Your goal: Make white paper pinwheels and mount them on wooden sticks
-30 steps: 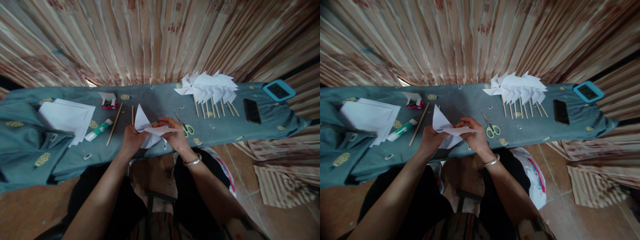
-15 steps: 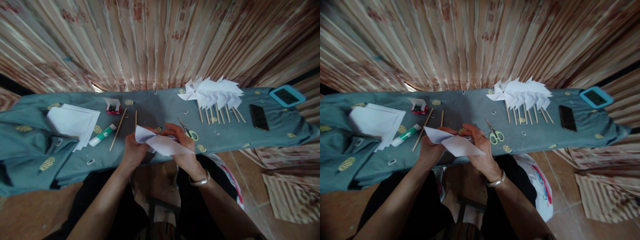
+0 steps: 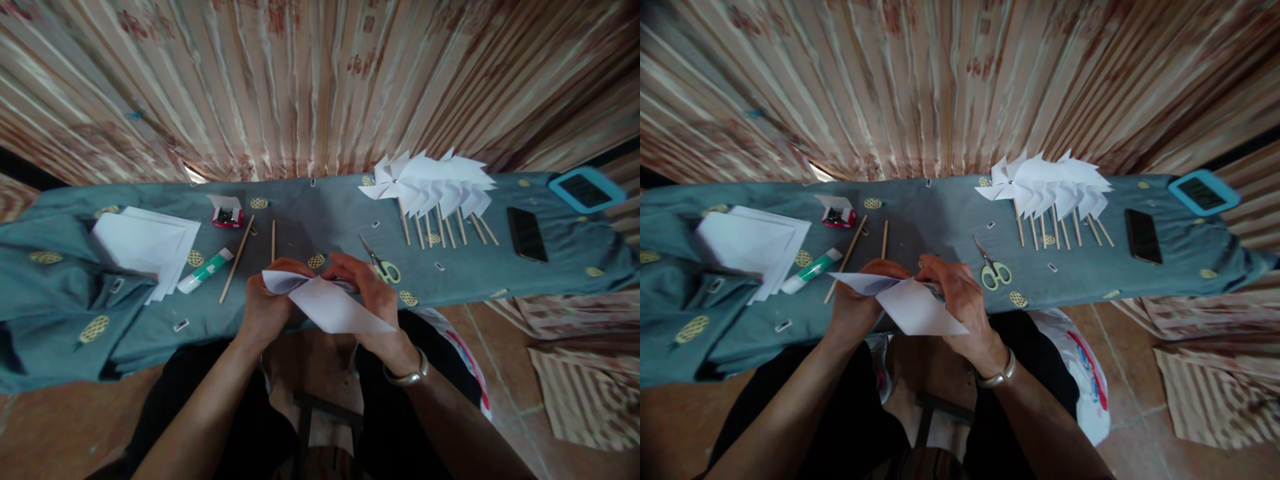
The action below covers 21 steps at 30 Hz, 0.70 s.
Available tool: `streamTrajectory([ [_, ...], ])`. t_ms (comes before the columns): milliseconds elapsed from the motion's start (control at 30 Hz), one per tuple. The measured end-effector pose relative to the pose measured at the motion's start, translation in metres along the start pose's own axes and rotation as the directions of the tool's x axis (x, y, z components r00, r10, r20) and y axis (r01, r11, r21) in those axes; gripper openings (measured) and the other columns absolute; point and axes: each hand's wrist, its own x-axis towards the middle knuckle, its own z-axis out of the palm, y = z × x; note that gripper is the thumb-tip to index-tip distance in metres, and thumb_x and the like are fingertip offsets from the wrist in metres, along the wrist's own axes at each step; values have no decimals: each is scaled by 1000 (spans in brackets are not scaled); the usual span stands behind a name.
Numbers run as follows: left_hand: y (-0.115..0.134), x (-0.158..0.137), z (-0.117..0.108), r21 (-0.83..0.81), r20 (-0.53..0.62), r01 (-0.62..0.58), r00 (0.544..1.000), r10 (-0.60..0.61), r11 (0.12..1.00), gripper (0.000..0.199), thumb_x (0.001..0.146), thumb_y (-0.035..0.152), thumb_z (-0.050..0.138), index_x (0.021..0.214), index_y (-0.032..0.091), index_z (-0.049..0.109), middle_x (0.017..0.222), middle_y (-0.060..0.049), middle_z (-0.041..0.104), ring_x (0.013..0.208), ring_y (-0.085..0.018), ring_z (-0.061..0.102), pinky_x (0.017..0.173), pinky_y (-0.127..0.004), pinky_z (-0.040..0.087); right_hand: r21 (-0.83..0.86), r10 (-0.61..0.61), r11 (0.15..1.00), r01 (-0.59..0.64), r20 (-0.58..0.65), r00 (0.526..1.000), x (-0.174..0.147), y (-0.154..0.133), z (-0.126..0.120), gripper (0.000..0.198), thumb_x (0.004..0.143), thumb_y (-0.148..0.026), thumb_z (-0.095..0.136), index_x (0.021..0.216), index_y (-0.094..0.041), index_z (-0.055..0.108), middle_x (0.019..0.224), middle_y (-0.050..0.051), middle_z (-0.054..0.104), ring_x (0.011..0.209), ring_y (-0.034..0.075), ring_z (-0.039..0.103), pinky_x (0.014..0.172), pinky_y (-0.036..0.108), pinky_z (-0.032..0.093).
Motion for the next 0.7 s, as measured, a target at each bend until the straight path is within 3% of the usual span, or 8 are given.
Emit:
streamTrajectory([
  [300, -6, -2, -7, 55, 66, -68, 996, 64, 996, 3, 67, 22, 77, 66, 20, 75, 75, -3, 70, 70, -16, 64, 66, -25, 50, -10, -2, 1000, 2, 10, 1000, 0, -2, 0, 42, 93, -27, 55, 133, -26, 44, 96, 1, 74, 92, 19, 68, 85, 35, 51],
  [700, -4, -2, -4, 40, 66, -4, 998, 1, 999, 6, 64, 22, 77, 67, 20, 73, 75, -3, 72, 70, -17, 65, 68, -27, 54, 11, 76, 997, -76, 34, 997, -2, 1, 0, 42, 90, -29, 60, 131, -27, 47, 99, 2, 74, 99, 21, 68, 90, 37, 51],
])
